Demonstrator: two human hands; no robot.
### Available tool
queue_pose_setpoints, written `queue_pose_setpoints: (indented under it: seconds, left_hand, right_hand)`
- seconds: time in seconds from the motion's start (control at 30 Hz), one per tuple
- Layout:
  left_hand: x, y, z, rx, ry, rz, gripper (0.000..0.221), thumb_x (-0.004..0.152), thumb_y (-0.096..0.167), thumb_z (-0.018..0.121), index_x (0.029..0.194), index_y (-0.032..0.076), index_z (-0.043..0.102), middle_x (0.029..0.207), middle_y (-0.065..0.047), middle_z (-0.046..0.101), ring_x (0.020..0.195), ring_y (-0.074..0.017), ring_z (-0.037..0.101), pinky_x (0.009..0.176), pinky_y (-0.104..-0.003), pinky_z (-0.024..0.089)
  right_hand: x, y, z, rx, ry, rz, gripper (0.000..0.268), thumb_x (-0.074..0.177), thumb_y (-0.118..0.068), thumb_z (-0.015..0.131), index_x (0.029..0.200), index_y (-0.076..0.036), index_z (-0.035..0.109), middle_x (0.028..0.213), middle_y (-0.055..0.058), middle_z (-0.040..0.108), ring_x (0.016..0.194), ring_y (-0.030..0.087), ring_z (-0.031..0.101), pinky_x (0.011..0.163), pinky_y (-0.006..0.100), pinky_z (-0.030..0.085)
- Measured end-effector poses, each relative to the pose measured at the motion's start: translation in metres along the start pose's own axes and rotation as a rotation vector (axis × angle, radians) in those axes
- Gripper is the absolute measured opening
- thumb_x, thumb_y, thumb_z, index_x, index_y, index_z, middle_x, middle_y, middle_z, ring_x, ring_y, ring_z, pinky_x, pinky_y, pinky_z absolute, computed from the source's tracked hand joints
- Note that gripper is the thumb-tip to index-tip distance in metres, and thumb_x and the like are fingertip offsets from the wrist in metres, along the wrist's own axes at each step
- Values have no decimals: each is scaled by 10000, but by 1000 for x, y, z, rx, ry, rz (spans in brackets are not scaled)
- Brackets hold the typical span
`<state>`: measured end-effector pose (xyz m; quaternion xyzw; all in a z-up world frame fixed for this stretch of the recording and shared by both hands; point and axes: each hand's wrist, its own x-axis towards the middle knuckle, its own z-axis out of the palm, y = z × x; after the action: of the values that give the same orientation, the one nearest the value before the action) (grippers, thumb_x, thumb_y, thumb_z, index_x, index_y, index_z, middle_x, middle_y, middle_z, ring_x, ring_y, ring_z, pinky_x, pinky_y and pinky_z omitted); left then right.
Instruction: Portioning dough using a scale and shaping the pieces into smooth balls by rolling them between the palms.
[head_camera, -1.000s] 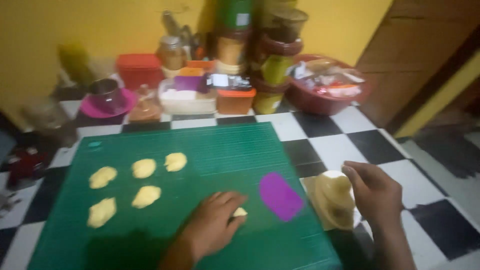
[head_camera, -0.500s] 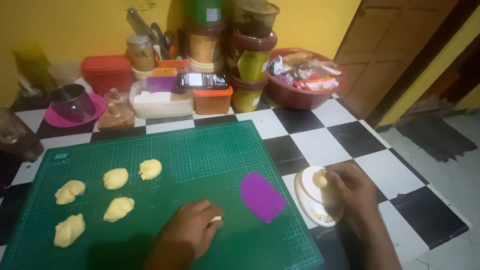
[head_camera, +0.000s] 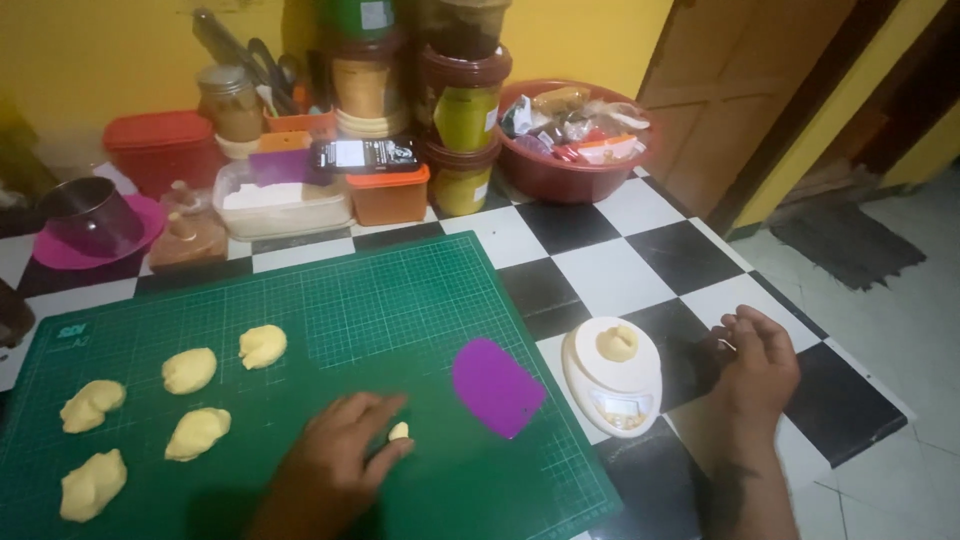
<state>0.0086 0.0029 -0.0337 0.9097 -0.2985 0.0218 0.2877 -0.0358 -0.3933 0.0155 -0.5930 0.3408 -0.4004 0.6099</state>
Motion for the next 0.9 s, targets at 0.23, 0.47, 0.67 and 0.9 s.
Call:
queue_pose_setpoints:
  seconds: [0.23, 0.47, 0.67, 0.9]
  left_hand:
    - [0, -2, -4, -41, 10, -46, 479, 915, 356, 683, 1359, 177, 650, 1118, -11, 740, 1023, -193, 687, 888, -399, 545]
    - [5, -6, -7, 5, -313, -311, 510, 958, 510, 553, 1437, 337, 577, 1443, 58, 620, 1352, -168, 536, 1156, -455, 372]
    - [4, -1, -11, -8, -196, -65, 319, 934, 409, 629, 1187, 248, 735, 1091, 39, 717, 1055, -190, 644, 945, -399, 424]
    - [4, 15, -16, -217, -177, -192, 274, 916, 370, 687, 1159, 252, 733, 1042, 33, 745, 933, -182, 666, 831, -364, 497]
  right_hand:
    - [0, 1, -1, -77, -2, -27, 180, 1059, -169, 546, 1192, -141, 665, 1109, 22, 684, 967, 167, 655, 898, 300, 548]
    - [-8, -5, -1, -113, -39, -6, 218, 1073, -196, 519, 1235, -140, 653, 1212, 43, 674, 1132, 191, 655, 1000, 316, 512]
    - [-11, 4, 1, -203, -62, -133, 236, 1039, -189, 566, 1229, -84, 659, 1182, 79, 687, 1117, 238, 673, 993, 390, 554]
    - [-32, 44, 14, -460, -351, -775, 229, 939, -112, 660, 1159, -80, 711, 1120, 92, 728, 1004, 223, 689, 931, 354, 525]
